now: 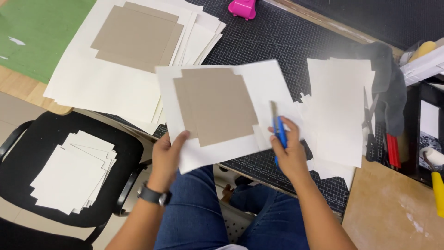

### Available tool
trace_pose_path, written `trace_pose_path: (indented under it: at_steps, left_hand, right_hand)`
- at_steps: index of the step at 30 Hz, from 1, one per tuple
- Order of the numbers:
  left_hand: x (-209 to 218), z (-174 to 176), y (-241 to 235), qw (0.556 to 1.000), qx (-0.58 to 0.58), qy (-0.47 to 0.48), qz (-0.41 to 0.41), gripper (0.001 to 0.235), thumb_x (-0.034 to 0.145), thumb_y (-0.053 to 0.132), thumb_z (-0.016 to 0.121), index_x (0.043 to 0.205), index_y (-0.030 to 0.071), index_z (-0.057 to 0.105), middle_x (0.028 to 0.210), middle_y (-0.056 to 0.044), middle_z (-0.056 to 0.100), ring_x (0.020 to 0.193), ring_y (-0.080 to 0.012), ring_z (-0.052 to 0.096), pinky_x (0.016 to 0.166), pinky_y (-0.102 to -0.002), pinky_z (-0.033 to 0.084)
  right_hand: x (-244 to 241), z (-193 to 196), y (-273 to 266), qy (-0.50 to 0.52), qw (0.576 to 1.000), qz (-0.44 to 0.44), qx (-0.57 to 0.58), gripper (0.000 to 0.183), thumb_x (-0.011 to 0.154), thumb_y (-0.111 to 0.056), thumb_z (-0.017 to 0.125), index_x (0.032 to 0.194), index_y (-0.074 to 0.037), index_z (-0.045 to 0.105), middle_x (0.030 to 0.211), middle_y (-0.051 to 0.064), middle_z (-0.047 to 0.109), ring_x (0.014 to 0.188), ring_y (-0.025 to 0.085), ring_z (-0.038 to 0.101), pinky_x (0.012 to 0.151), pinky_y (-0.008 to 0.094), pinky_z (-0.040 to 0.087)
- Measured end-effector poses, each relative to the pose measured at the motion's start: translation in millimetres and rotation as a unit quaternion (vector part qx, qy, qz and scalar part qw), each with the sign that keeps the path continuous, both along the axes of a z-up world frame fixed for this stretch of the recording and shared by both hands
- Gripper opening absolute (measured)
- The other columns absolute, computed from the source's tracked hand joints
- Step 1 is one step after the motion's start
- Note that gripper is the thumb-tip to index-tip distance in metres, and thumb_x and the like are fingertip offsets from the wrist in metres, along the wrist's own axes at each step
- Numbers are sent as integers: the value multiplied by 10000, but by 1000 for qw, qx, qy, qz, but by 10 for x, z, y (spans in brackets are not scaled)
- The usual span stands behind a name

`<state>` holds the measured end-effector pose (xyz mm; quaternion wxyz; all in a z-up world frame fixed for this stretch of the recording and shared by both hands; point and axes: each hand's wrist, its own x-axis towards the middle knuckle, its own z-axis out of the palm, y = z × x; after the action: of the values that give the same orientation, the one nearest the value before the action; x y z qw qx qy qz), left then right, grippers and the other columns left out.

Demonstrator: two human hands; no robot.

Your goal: Trimming paper around a cardboard template using a utility knife and scissors on a cutting mat

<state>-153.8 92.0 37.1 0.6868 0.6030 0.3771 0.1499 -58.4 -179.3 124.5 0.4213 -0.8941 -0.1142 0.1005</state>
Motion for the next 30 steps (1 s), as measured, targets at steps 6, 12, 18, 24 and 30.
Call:
trace_pose_path:
  at_steps: [6, 12, 18, 24, 30]
  left_hand:
    - [-344, 99, -1126, 978, -189, -25, 89, 395, 920, 177, 759, 1189, -99, 671, 985, -217, 732, 824, -265, 682, 674, -387, 610]
    - [-134, -86, -1813, 865, -501, 7, -18, 416, 980, 337, 615, 1240, 17, 667, 1127, -164, 767, 846, -313, 739, 695, -455, 633]
    - [158, 256, -1779, 764, -456, 59, -452, 625, 970, 490, 570, 1454, 95, 540, 1350, -186, 690, 996, -292, 746, 699, -386, 626]
    - [863, -12, -1630, 835, 353, -66, -417, 150, 955, 358, 660, 1013, 236, 724, 918, -4, 735, 888, -327, 748, 690, -419, 601]
    - [1481, -379, -1486, 711, 603, -20, -361, 450, 1055, 366, 495, 1484, 238, 541, 1562, -79, 482, 1514, -351, 302, 1237, -515, 218]
  right_hand:
    - [133, -320, -415, -56, 989, -67, 116, 571, 1040, -82, 553, 1521, -69, 246, 1091, 228, 726, 897, 324, 732, 865, 451, 582]
    - [-6, -12, -502, 37, 982, -154, 100, 607, 997, -149, 557, 1533, -183, 274, 977, 136, 690, 673, 197, 601, 702, 347, 529]
    - [113, 64, -599, 62, 979, -185, 52, 576, 990, -179, 525, 1520, -211, 302, 949, 109, 678, 653, 200, 587, 752, 364, 522]
    - [360, -35, -394, 55, 988, -73, -124, 555, 1028, -220, 532, 1525, -184, 288, 909, 172, 738, 778, 387, 736, 764, 488, 531]
    - [800, -277, -165, 46, 970, -42, -233, 495, 1040, -285, 483, 1499, -285, 298, 1034, 166, 758, 984, 388, 745, 857, 493, 549]
